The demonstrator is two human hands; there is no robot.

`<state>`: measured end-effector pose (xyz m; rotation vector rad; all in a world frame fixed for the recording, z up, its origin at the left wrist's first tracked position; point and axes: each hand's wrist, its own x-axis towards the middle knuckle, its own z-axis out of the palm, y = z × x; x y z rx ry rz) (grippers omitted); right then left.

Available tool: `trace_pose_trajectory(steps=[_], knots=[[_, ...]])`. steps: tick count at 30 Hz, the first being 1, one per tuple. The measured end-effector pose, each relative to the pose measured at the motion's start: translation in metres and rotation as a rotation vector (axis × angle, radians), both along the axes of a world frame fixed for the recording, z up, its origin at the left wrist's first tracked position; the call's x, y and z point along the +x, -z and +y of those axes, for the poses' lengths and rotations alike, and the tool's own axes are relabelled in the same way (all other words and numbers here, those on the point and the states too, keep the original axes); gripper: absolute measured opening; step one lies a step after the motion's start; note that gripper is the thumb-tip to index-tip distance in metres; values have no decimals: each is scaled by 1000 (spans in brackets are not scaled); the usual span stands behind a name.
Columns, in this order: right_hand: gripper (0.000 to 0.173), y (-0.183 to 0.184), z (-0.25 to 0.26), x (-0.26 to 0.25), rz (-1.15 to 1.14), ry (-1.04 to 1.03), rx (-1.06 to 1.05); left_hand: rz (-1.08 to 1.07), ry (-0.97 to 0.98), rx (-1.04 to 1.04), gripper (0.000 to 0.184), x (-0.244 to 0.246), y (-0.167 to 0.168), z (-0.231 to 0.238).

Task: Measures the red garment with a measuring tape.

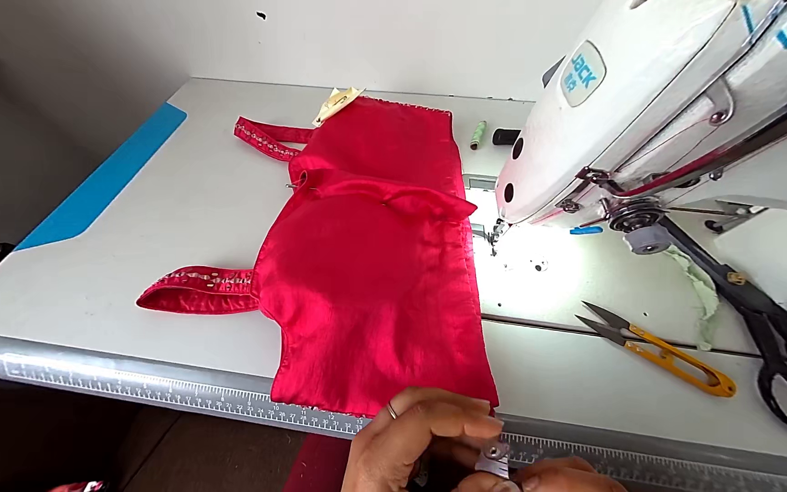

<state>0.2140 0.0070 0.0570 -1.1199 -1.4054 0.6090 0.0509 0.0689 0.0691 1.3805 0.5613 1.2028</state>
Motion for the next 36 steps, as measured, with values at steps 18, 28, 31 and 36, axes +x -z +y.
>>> trace_pose_trajectory(steps=[18, 28, 31, 36], knots=[[9, 16, 4, -1, 129, 5, -178, 648, -251, 580, 15, 1, 14, 25], [8, 15, 0, 3, 94, 5, -203, 667, -236, 637, 11, -3, 21, 24], [8, 15, -1, 2, 90, -2, -202, 648, -252, 657, 9, -3, 24, 25], [8, 14, -3, 1, 62, 8, -204, 631, -252, 666, 9, -3, 26, 25]])
